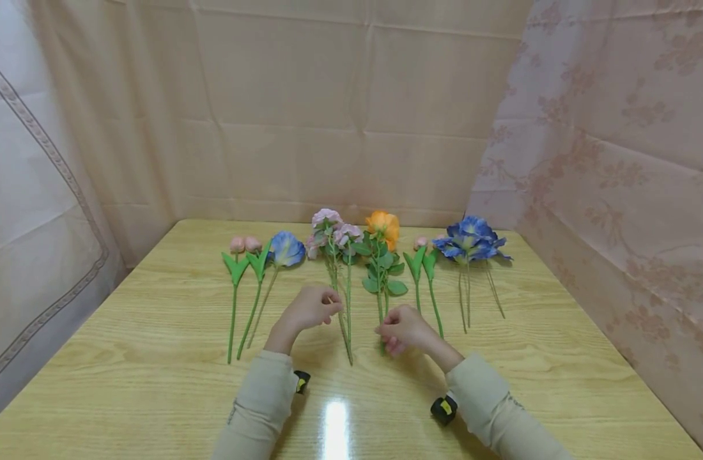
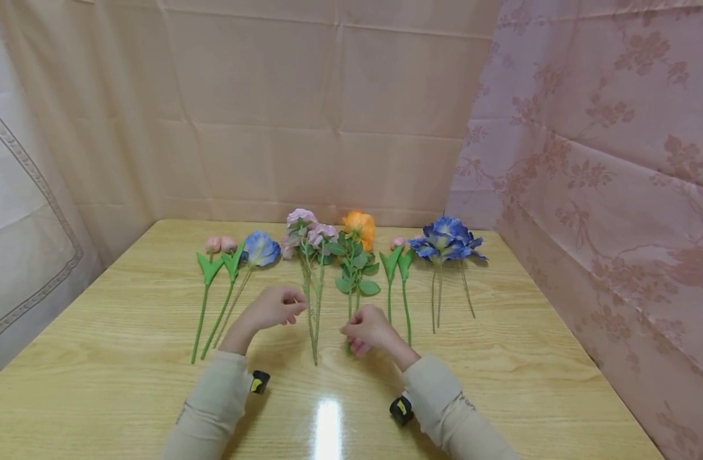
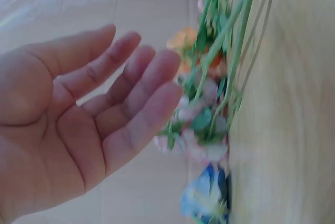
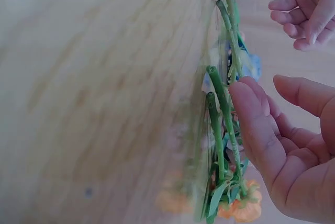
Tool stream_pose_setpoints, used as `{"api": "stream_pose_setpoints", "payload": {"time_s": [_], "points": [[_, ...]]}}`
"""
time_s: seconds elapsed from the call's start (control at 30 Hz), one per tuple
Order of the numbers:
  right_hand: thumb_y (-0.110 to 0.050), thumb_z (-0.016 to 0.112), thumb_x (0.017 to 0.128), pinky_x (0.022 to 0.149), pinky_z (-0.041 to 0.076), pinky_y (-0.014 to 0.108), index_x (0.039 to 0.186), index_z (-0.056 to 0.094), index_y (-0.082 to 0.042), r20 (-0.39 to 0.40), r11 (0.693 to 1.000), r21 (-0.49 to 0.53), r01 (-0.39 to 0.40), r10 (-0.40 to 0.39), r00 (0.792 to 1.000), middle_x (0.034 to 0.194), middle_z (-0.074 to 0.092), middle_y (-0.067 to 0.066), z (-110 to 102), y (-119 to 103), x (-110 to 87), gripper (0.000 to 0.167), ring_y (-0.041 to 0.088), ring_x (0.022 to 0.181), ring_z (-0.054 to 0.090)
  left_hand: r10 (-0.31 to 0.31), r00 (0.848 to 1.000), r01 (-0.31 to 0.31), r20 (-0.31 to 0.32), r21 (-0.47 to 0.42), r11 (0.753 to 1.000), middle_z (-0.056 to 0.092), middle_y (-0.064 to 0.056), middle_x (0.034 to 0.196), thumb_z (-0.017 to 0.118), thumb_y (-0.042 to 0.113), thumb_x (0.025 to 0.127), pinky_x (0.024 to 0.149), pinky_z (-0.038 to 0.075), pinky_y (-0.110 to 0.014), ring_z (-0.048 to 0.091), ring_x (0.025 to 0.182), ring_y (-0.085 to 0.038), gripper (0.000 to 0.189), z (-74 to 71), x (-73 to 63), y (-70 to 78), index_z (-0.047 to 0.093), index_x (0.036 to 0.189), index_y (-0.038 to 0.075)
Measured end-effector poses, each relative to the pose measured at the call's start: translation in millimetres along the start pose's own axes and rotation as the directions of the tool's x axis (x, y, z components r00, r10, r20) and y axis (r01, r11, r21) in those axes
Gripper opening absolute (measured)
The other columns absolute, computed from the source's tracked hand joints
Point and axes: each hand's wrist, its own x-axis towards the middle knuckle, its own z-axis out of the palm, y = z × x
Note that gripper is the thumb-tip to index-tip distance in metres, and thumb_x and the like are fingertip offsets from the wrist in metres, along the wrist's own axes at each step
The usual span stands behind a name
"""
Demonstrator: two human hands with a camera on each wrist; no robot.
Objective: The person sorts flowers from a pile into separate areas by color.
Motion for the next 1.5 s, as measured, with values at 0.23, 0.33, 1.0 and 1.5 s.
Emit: {"api": "stream_pose_setpoints", "payload": {"time_s": [0.23, 0.33, 1.0, 1.5], "points": [[-0.005, 0.059, 0.083, 0.050, 0.052, 0.033, 0.078, 0.058, 0.008, -0.020, 1.000, -0.009, -0.021, 0.021, 1.000, 0.064, 0.060, 0.012, 3.9, -3.1, 1.2, 0.014, 0.015, 0.048, 0.058, -0.081, 0.961, 0.121, -0.264, 0.138, 0.983, 0.061, -0.014, 0.080, 0.058, 0.011, 0.086, 0.056, 0.046, -0.032, 0.059, 0.069, -0.023, 0.016, -34.1, -6.0, -18.1, 0.062, 0.094, -0.001], [-0.005, 0.059, 0.083, 0.049, 0.051, 0.032, 0.077, 0.058, 0.008, -0.021, 1.000, -0.012, -0.021, 0.021, 1.000, 0.063, 0.060, 0.012, 4.8, -3.4, 1.3, 0.014, 0.015, 0.048, 0.057, -0.106, 0.922, 0.181, -0.373, 0.173, 0.968, 0.062, -0.018, 0.084, 0.058, 0.009, 0.084, 0.064, 0.047, -0.038, 0.058, 0.076, -0.029, 0.016, -50.3, -13.5, -30.3, 0.063, 0.092, -0.004], [-0.005, 0.059, 0.084, 0.050, 0.052, 0.034, 0.085, 0.059, 0.011, 0.009, 1.000, -0.002, 0.006, -0.006, 1.000, 0.068, 0.060, 0.016, 5.0, -4.3, 0.8, 0.016, 0.016, 0.049, 0.058, -0.490, 0.799, 0.549, -0.349, 0.087, 0.832, 0.055, -0.024, 0.080, 0.058, -0.001, 0.071, 0.063, 0.047, -0.042, 0.051, 0.069, -0.031, 0.018, -77.6, -47.3, -90.6, 0.054, 0.084, -0.013], [-0.006, 0.059, 0.084, 0.050, 0.052, 0.034, 0.083, 0.059, 0.011, 0.026, 1.000, 0.000, 0.018, -0.018, 0.999, 0.064, 0.058, 0.011, 4.3, -1.0, 1.7, 0.017, 0.015, 0.049, 0.057, -0.473, 0.803, 0.546, -0.362, 0.132, 0.827, 0.054, -0.031, 0.085, 0.061, -0.005, 0.068, 0.063, 0.047, -0.043, 0.051, 0.072, -0.035, 0.027, -76.9, -46.7, -99.9, 0.051, 0.090, -0.016]]}}
